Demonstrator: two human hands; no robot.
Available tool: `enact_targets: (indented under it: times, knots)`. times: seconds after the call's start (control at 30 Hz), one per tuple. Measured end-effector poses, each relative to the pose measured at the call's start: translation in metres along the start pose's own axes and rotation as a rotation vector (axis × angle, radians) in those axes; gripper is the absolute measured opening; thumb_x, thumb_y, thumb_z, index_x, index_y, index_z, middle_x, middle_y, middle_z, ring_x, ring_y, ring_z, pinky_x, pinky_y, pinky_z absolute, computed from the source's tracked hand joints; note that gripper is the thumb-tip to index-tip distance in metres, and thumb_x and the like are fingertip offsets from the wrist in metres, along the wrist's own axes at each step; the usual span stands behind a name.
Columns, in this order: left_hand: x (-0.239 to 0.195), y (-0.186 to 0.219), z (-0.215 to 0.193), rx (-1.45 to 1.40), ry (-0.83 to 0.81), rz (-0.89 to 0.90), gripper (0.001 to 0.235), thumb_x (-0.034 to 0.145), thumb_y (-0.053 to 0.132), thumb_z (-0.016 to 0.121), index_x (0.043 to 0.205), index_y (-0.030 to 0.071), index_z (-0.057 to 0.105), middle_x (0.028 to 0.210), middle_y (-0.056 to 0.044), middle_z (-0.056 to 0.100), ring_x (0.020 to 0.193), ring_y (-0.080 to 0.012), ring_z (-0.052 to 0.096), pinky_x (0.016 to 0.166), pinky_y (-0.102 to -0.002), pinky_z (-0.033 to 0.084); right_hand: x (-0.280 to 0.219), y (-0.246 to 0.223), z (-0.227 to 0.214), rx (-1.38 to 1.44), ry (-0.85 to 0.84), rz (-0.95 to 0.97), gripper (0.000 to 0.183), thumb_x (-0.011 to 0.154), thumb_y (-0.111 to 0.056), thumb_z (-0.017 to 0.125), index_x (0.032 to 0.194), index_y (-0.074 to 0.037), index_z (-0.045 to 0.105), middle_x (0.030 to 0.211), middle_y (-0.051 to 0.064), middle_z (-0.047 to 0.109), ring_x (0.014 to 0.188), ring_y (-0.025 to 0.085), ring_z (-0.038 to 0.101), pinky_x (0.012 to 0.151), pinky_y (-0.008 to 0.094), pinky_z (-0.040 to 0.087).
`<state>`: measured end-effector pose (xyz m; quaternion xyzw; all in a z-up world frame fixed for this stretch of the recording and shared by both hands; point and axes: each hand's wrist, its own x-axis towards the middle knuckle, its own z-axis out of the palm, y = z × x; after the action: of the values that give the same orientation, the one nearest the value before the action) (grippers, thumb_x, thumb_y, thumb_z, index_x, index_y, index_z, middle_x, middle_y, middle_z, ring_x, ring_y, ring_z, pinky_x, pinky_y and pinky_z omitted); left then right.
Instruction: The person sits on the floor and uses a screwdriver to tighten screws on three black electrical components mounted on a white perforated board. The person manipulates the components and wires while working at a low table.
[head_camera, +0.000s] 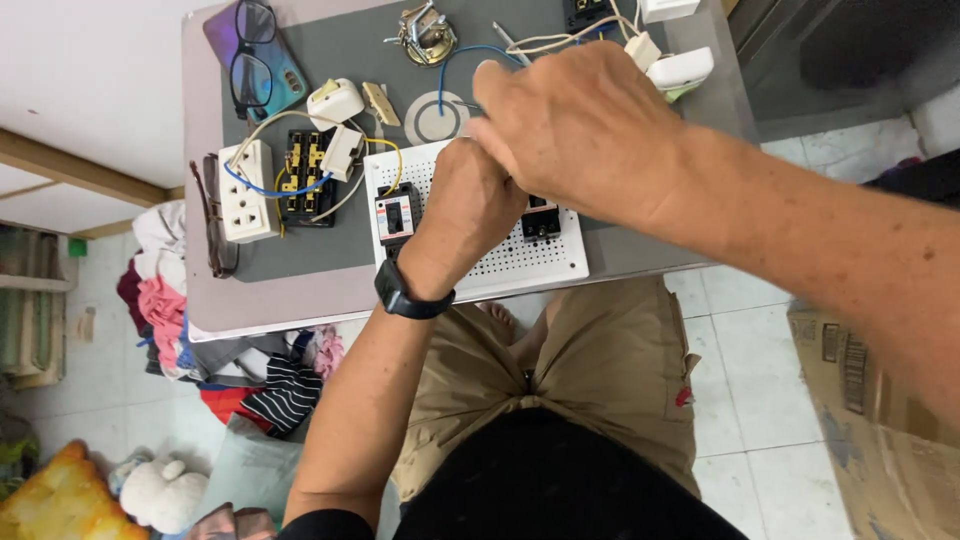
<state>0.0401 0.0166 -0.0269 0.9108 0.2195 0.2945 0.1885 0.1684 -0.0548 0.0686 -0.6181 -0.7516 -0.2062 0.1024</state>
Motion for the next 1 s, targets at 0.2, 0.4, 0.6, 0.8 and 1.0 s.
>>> enact_targets:
  times: [0.2, 0.4, 0.6, 0.8, 1.0]
  knots:
    - [0.014, 0.013, -0.026, -0.142, -0.152, 0.114, 0.013, 0.079, -0.006, 0.053, 0.091, -0.003, 0.053, 0.083, -0.021, 0.059, 0.067, -0.0424, 0.057, 0.054, -0.049, 0.050, 0.007, 0.020, -0.028, 0.443, -0.177, -0.253, 0.019, 0.079, -0.012, 0.055, 0.098, -0.011, 0.060, 0.086, 0.012, 0.067, 0.076, 0.037, 0.063, 0.058, 0.052, 0.046]
    - [0.008, -0.002, -0.011, -0.093, -0.180, 0.151, 0.012, 0.079, -0.002, 0.048, 0.069, 0.002, 0.042, 0.066, -0.022, 0.047, 0.051, -0.0396, 0.037, 0.048, -0.049, 0.025, 0.003, 0.016, -0.011, 0.197, -0.269, -0.131, 0.027, 0.096, -0.027, 0.061, 0.092, -0.005, 0.046, 0.055, 0.014, 0.054, 0.050, 0.039, 0.056, 0.042, 0.046, 0.040]
    - [-0.001, 0.007, -0.009, -0.147, 0.087, 0.062, 0.044, 0.100, 0.024, 0.057, 0.065, 0.008, 0.037, 0.050, -0.006, 0.034, 0.046, -0.0186, 0.029, 0.046, -0.037, 0.021, 0.014, 0.013, -0.011, 0.169, -0.340, 0.081, 0.025, 0.092, -0.023, 0.058, 0.080, -0.002, 0.052, 0.064, 0.017, 0.055, 0.051, 0.038, 0.056, 0.041, 0.049, 0.042]
    - [0.008, -0.006, -0.005, -0.051, -0.051, 0.126, 0.039, 0.096, 0.022, 0.050, 0.063, 0.006, 0.035, 0.048, -0.019, 0.046, 0.040, -0.0403, 0.039, 0.045, -0.045, 0.024, 0.023, 0.002, -0.043, -0.239, -0.757, -0.233, 0.019, 0.077, -0.008, 0.066, 0.072, -0.026, 0.073, 0.087, -0.001, 0.061, 0.072, 0.025, 0.067, 0.052, 0.038, 0.051]
    - [-0.007, 0.025, -0.036, -0.003, -0.174, -0.096, 0.052, 0.094, 0.033, 0.069, 0.063, 0.003, 0.040, 0.048, -0.018, 0.050, 0.045, -0.0316, 0.031, 0.047, -0.044, 0.030, 0.042, 0.002, -0.036, -0.299, -0.796, -0.488, 0.024, 0.078, -0.004, 0.059, 0.069, -0.026, 0.066, 0.071, -0.004, 0.066, 0.065, 0.021, 0.062, 0.054, 0.034, 0.046]
